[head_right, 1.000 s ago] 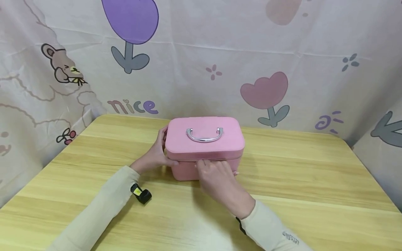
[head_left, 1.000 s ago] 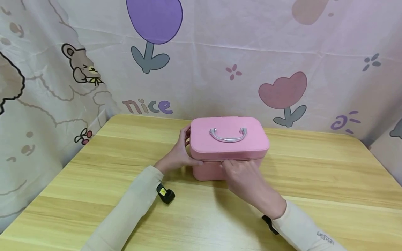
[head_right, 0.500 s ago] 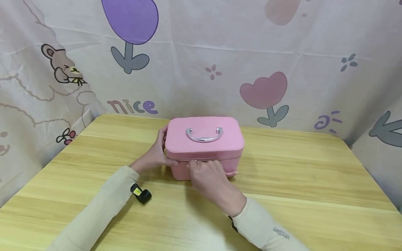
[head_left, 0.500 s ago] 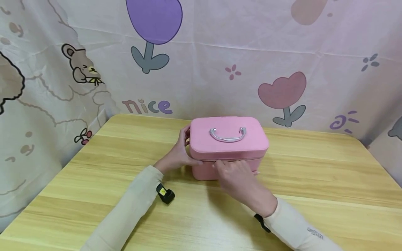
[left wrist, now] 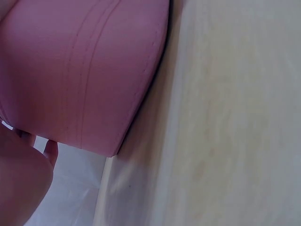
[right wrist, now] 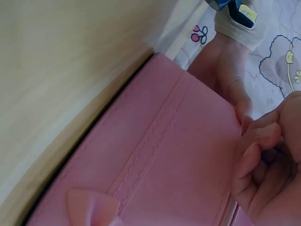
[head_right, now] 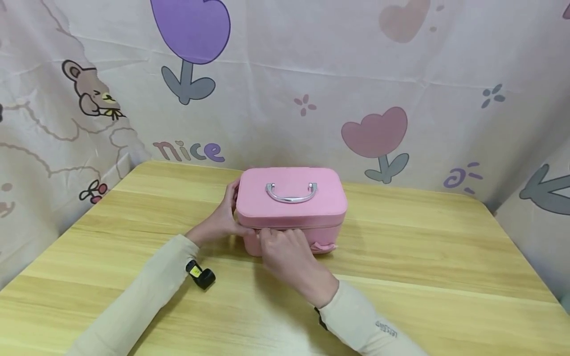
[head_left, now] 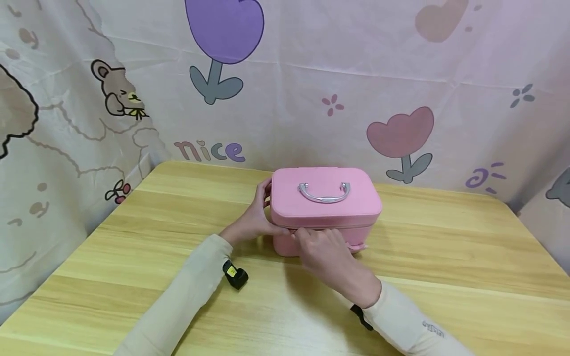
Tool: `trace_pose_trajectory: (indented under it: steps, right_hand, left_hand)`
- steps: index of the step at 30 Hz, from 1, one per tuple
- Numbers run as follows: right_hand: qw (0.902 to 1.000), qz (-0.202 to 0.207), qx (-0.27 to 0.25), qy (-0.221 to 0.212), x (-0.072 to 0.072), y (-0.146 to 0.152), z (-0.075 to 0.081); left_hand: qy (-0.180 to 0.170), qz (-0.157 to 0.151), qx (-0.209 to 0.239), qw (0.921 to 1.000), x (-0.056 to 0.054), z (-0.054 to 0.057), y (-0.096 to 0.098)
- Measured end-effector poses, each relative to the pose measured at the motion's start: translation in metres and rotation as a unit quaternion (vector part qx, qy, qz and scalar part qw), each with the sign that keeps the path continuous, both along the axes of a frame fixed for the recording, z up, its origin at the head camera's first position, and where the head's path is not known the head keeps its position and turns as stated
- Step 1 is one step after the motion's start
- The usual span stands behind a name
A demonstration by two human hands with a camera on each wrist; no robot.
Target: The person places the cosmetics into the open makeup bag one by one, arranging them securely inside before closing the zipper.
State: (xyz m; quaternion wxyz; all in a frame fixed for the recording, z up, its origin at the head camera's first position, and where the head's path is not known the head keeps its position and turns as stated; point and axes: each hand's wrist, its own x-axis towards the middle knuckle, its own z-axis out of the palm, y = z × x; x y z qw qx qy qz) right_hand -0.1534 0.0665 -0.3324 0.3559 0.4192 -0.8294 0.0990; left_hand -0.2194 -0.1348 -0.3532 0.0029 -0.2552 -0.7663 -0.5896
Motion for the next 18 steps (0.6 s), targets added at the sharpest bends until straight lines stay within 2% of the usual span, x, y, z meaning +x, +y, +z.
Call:
trace_pose_trajectory:
  steps: [10, 18]
  right_hand:
    - [1.0000, 0.005, 0.005, 0.005, 0.002, 0.001, -0.005]
    - [0.9997, -0.006, 0.024, 0.008, 0.002, 0.018, -0.011]
  left_hand:
    - [0.011, 0.002, -0.007, 0.9999, 0.002, -0.001, 0.001]
    - [0.072, 0.011, -0.017, 0.9972, 0.012, -0.003, 0.000]
